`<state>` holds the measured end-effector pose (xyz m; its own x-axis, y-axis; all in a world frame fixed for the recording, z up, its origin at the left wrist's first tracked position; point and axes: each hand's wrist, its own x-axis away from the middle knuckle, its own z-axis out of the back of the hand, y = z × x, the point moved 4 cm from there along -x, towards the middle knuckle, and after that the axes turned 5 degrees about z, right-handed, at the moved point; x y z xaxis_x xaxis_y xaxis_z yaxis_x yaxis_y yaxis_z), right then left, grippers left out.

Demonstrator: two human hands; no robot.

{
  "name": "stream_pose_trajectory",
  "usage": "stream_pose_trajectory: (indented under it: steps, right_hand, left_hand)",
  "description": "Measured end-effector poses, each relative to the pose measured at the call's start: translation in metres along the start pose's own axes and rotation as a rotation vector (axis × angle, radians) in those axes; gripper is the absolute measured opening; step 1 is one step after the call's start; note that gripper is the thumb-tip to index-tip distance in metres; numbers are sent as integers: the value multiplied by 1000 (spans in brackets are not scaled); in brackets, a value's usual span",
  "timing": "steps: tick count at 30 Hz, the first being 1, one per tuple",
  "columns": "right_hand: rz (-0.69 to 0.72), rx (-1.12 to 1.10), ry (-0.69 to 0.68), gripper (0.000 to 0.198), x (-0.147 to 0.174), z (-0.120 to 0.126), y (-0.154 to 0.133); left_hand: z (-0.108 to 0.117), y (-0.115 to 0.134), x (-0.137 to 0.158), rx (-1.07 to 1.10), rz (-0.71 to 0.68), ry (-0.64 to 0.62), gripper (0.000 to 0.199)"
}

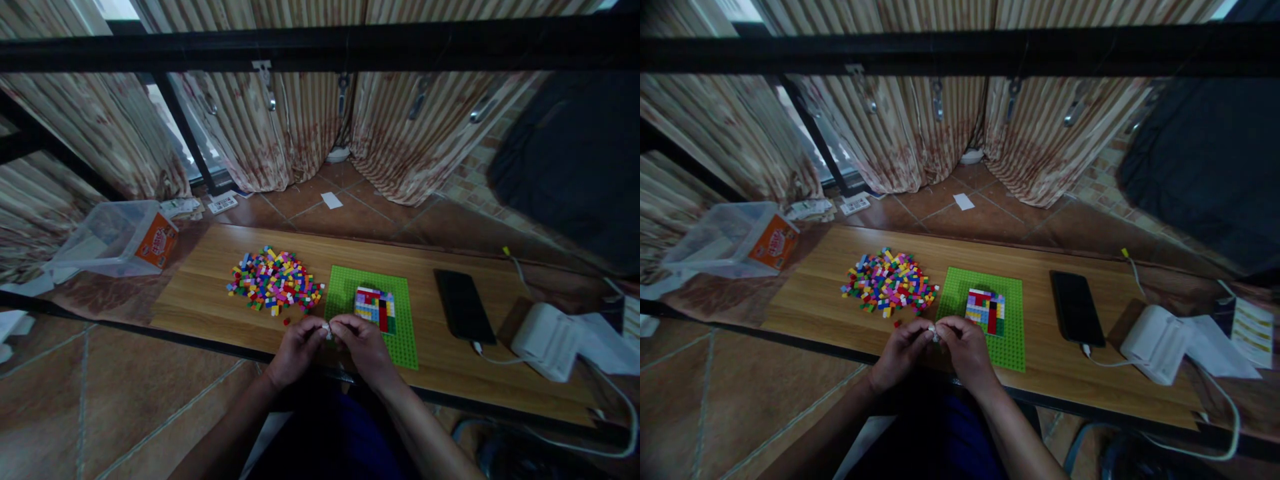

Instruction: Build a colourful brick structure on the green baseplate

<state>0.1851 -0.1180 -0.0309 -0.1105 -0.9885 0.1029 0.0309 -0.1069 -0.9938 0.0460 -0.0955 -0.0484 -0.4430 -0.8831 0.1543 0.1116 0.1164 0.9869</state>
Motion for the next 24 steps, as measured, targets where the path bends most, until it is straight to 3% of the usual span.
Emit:
stream_pose_trajectory:
  steps: [5,11,14,19,24]
  right_hand:
    - [41,-48,71,22,6,19,-12]
    - [83,170,419,33,0,100,-14]
    - [84,356,463,38,-11,129,-5]
    - [211,585,389,36,-28,133,6]
    - [306,645,349,35,-33,126,6]
  left_hand:
    - [1,-2,-1,55,41,7,24]
    - [1,-4,-1,20,29,46,24]
    - [0,-3,-1,-2,18,46,24]
    - [-1,-1,-1,0,22,54,25]
    - [-1,1,-1,-7,19,52,25]
